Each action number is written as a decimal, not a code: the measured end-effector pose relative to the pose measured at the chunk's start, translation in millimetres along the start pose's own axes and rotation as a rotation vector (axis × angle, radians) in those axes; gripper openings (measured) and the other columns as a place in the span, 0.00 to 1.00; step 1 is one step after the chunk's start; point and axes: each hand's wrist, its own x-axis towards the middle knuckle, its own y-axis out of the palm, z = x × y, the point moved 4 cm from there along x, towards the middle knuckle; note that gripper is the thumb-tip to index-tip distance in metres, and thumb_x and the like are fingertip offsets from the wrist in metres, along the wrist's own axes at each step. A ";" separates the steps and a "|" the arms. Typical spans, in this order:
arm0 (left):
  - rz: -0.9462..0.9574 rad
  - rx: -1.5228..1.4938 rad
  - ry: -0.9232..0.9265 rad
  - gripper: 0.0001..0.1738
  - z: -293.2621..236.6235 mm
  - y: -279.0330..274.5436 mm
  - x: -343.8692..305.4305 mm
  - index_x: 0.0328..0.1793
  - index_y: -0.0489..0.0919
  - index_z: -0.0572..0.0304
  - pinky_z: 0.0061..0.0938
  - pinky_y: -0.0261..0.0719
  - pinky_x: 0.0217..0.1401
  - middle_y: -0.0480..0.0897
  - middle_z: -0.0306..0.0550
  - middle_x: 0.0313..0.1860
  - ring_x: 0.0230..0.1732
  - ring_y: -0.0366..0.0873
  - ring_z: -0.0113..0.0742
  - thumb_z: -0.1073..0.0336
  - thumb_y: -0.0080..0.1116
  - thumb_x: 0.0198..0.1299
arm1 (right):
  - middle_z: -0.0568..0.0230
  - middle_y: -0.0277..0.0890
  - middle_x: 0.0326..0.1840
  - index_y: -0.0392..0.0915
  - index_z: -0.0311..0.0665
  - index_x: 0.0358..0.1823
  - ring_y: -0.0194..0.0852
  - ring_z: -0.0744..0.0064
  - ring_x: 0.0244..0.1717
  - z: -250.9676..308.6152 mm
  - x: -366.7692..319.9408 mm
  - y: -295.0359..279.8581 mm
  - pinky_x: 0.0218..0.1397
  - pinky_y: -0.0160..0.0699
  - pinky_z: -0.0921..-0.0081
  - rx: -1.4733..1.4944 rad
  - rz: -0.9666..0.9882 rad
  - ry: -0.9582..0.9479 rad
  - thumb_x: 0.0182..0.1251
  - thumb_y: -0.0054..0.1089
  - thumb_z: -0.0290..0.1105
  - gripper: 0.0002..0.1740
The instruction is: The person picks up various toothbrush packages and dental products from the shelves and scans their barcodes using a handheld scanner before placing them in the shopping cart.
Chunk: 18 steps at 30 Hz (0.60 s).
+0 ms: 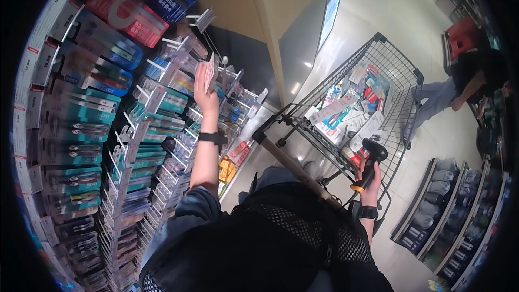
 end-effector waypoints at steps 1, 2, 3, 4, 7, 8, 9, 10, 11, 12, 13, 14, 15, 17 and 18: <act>0.001 -0.010 0.003 0.29 -10.5 -8.0 -4.7 0.55 0.73 0.61 0.28 0.61 0.62 0.72 0.48 0.57 0.60 0.67 0.43 0.85 0.39 0.43 | 0.65 0.63 0.23 0.63 0.33 0.51 0.60 0.77 0.14 0.5 2.9 1.1 0.18 0.64 0.82 0.001 0.000 0.000 0.66 0.37 0.45 0.23; -0.019 0.010 0.050 0.30 -24.7 -13.1 -8.1 0.54 0.73 0.62 0.29 0.63 0.61 0.74 0.50 0.55 0.58 0.69 0.44 0.85 0.39 0.40 | 0.65 0.63 0.23 0.63 0.33 0.51 0.60 0.77 0.14 0.1 2.8 1.4 0.18 0.64 0.82 -0.001 -0.002 0.001 0.66 0.37 0.45 0.23; 0.030 -0.013 0.170 0.31 -47.9 -19.6 -13.7 0.53 0.74 0.62 0.31 0.65 0.59 0.75 0.51 0.53 0.55 0.71 0.46 0.85 0.39 0.38 | 0.65 0.63 0.23 0.63 0.33 0.51 0.60 0.77 0.14 0.3 -0.5 -0.9 0.18 0.64 0.82 -0.003 -0.012 0.001 0.66 0.37 0.45 0.23; 0.039 -0.009 0.207 0.30 -55.8 -23.8 -15.2 0.52 0.74 0.62 0.32 0.66 0.59 0.75 0.52 0.51 0.54 0.72 0.47 0.85 0.40 0.38 | 0.65 0.63 0.24 0.63 0.34 0.51 0.61 0.77 0.14 0.5 -0.1 0.8 0.18 0.65 0.82 0.025 0.013 0.009 0.66 0.38 0.45 0.22; 0.083 -0.083 0.323 0.17 -98.6 -28.4 -15.4 0.49 0.73 0.67 0.37 0.72 0.52 0.77 0.57 0.47 0.49 0.74 0.54 0.75 0.48 0.50 | 0.64 0.64 0.23 0.63 0.34 0.51 0.61 0.76 0.14 0.1 -0.2 1.9 0.18 0.65 0.83 0.049 -0.003 0.025 0.65 0.38 0.44 0.22; 0.058 -0.259 0.317 0.15 -118.7 -26.4 -12.5 0.50 0.72 0.68 0.35 0.72 0.53 0.78 0.57 0.45 0.50 0.75 0.52 0.73 0.48 0.55 | 0.64 0.63 0.23 0.63 0.34 0.50 0.61 0.76 0.14 0.5 -0.3 4.1 0.18 0.65 0.83 0.054 0.022 -0.001 0.65 0.39 0.44 0.22; 0.057 -0.429 0.136 0.13 -133.4 -22.2 -11.6 0.50 0.71 0.69 0.32 0.71 0.54 0.78 0.56 0.44 0.50 0.75 0.43 0.72 0.42 0.60 | 0.63 0.63 0.23 0.63 0.34 0.50 0.61 0.75 0.14 -0.2 0.1 2.8 0.18 0.65 0.81 0.082 0.043 0.013 0.65 0.40 0.44 0.22; 0.111 -0.683 -0.126 0.13 -153.0 -13.4 -4.1 0.50 0.70 0.69 0.29 0.71 0.52 0.78 0.55 0.44 0.49 0.75 0.39 0.71 0.39 0.62 | 0.63 0.64 0.23 0.63 0.35 0.50 0.61 0.74 0.14 -1.0 0.4 0.1 0.18 0.65 0.80 0.072 0.009 0.021 0.65 0.40 0.45 0.22; 0.172 -0.936 -0.394 0.14 -167.8 1.3 -2.5 0.51 0.70 0.68 0.26 0.72 0.51 0.78 0.55 0.43 0.47 0.75 0.35 0.71 0.37 0.64 | 0.63 0.64 0.23 0.62 0.35 0.51 0.62 0.73 0.15 -0.6 0.3 -0.5 0.19 0.65 0.79 0.053 0.031 -0.002 0.65 0.41 0.44 0.21; 0.443 -0.871 -0.484 0.14 -138.7 22.8 -15.8 0.52 0.68 0.66 0.21 0.73 0.46 0.77 0.55 0.43 0.44 0.76 0.30 0.68 0.37 0.65 | 0.62 0.65 0.23 0.62 0.35 0.51 0.63 0.73 0.15 -0.4 0.5 -1.2 0.19 0.66 0.79 0.048 0.050 -0.009 0.65 0.42 0.44 0.21; 0.535 -1.140 -0.541 0.18 -169.4 38.3 -7.8 0.54 0.65 0.70 0.21 0.73 0.42 0.76 0.59 0.45 0.40 0.77 0.33 0.63 0.38 0.65 | 0.62 0.64 0.23 0.62 0.35 0.51 0.64 0.73 0.16 0.2 0.7 -1.5 0.20 0.66 0.78 0.032 0.075 -0.023 0.65 0.42 0.44 0.21; 0.642 -1.247 -0.660 0.17 -189.3 52.0 -5.7 0.54 0.65 0.69 0.20 0.74 0.41 0.76 0.58 0.44 0.40 0.77 0.32 0.63 0.38 0.65 | 0.62 0.65 0.24 0.62 0.35 0.51 0.64 0.73 0.16 -0.9 -0.1 -1.6 0.20 0.67 0.78 0.056 0.081 -0.016 0.65 0.41 0.43 0.21; 0.753 -1.338 -0.780 0.17 -206.1 67.4 -7.4 0.54 0.65 0.69 0.19 0.75 0.39 0.77 0.57 0.43 0.39 0.77 0.31 0.64 0.38 0.65 | 0.62 0.65 0.24 0.61 0.35 0.52 0.65 0.73 0.16 0.7 1.5 -2.5 0.21 0.68 0.78 0.079 0.106 -0.014 0.66 0.40 0.42 0.20; 0.962 -1.327 -0.818 0.18 -219.2 102.1 -21.0 0.56 0.64 0.69 0.17 0.76 0.35 0.77 0.50 0.39 0.38 0.78 0.29 0.64 0.37 0.65 | 0.62 0.65 0.24 0.61 0.35 0.53 0.66 0.73 0.17 1.0 -0.6 -3.2 0.21 0.68 0.78 0.094 0.102 -0.034 0.66 0.39 0.42 0.20; 1.041 -1.342 -0.824 0.19 -223.6 116.1 -31.5 0.56 0.64 0.67 0.22 0.76 0.39 0.77 0.50 0.42 0.40 0.78 0.32 0.62 0.37 0.65 | 0.62 0.65 0.24 0.60 0.35 0.53 0.67 0.72 0.18 0.3 -0.1 -5.6 0.21 0.68 0.78 0.105 0.103 -0.045 0.66 0.39 0.41 0.20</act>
